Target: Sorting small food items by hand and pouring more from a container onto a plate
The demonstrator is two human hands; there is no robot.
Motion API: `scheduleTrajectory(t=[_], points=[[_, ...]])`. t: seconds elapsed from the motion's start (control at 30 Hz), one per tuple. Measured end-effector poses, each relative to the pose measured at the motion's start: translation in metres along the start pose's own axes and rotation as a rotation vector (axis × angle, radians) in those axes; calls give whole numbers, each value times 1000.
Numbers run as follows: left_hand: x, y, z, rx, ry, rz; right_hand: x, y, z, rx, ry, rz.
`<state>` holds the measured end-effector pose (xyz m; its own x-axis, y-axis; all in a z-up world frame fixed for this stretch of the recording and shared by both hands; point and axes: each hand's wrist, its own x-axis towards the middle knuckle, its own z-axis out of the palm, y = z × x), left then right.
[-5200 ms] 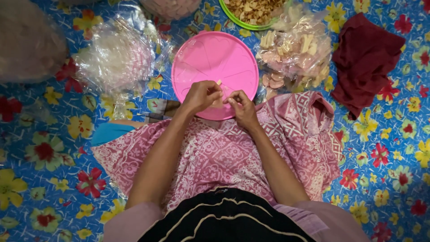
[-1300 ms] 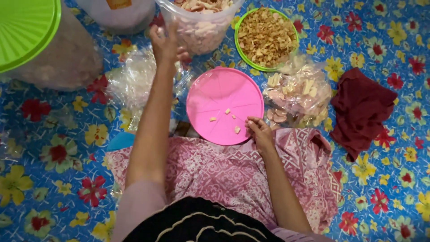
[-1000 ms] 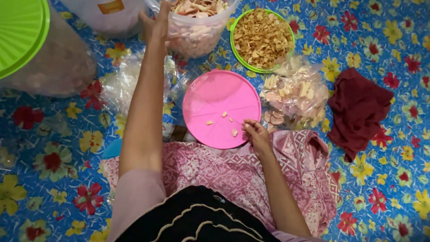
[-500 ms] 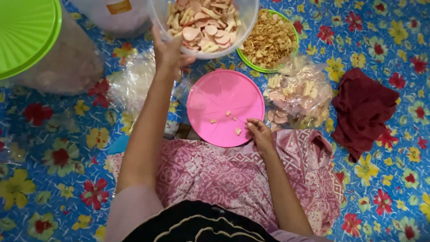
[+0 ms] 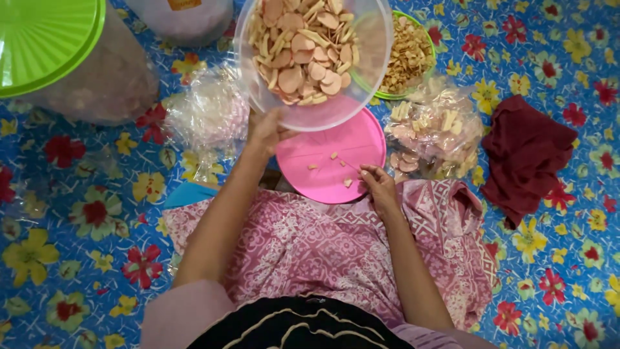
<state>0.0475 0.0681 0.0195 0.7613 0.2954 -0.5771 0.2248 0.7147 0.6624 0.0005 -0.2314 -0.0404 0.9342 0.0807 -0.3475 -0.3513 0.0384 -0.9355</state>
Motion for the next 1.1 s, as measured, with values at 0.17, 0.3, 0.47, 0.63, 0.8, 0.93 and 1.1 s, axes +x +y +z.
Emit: scheduleTrajectory(t=[0.17, 0.3, 0.47, 0.63, 0.8, 0.93, 1.1], points=[[-18, -7, 3, -5, 25, 138, -1, 1, 2, -17, 11, 3], [-4, -27, -7, 38, 37, 259, 1, 3, 1, -1, 8, 8], [12, -37, -8, 41, 53, 241, -2, -5, 3, -17, 22, 6], [-13, -26, 6, 121, 82, 238, -19, -34, 22, -188, 75, -188], [28, -60, -15, 201, 181, 208, 1, -93, 58, -539, 19, -615], [-10, -38, 9, 251, 217, 208, 57, -133, 91, -770, -116, -927], [-7, -39, 6, 269, 193, 399, 109, -167, 135, -1093, -166, -974]])
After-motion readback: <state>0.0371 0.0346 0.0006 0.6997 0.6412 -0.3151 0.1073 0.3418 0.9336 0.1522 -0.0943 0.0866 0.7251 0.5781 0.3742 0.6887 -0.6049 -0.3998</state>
